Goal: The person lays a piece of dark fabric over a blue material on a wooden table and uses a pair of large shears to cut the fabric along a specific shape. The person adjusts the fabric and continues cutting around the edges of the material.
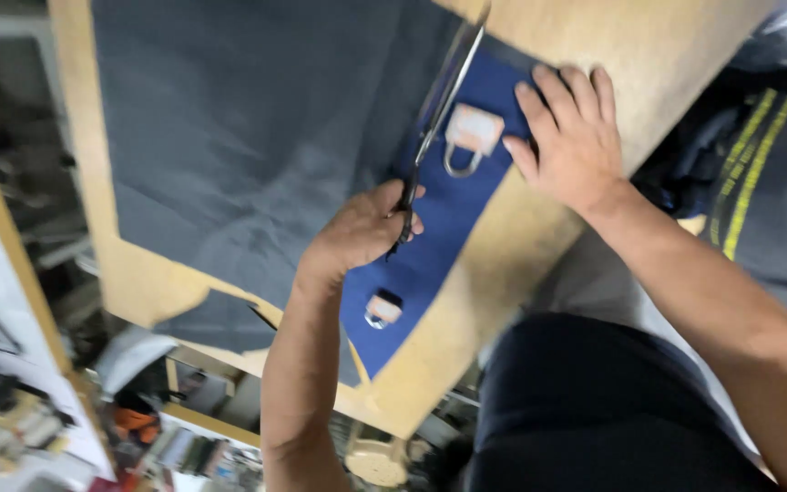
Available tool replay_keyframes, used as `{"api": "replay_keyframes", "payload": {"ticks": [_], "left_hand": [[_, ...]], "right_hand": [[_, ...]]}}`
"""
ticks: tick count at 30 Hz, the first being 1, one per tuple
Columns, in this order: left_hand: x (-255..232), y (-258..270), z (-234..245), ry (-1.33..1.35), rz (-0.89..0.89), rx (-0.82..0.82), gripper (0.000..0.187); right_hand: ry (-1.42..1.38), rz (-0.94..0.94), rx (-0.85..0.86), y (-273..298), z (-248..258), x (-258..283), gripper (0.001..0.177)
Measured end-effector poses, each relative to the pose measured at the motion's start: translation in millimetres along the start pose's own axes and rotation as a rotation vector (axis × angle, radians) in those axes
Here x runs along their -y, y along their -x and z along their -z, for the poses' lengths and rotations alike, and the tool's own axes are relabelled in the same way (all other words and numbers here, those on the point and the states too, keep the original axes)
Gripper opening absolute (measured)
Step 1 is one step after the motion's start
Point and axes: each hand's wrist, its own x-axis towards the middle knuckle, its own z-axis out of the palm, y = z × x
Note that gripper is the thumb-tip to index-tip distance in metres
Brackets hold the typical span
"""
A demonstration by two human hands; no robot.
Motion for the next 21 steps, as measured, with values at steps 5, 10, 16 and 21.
{"api": "replay_keyframes", "payload": {"ticks": [5, 10, 16, 21], "left_hand": [[102.6, 13.1, -124.2, -0.115, -0.498, -0.338, 0.049], [135.9, 37.2, -233.8, -0.103, -0.293, -0.323, 0.025], [134.7, 36.3, -302.0, 0.022, -0.089, -0.393, 0.024], [109.8, 10.5, -350.2, -0.141, 0.035, -0.677, 0.021]], "right_hand": [[-0.071, 0.048, -0.066, 10.4, -7.7, -0.8, 0.059], [-0.125, 0.012, -0.037, 9.7, -6.1, 5.3, 0.056], [-0.271, -0.007, -0.053, 11.6, -8.1, -3.5, 0.045], [-0.388, 0.135, 0.097, -60.2, 18.6, -32.6, 0.040]]}}
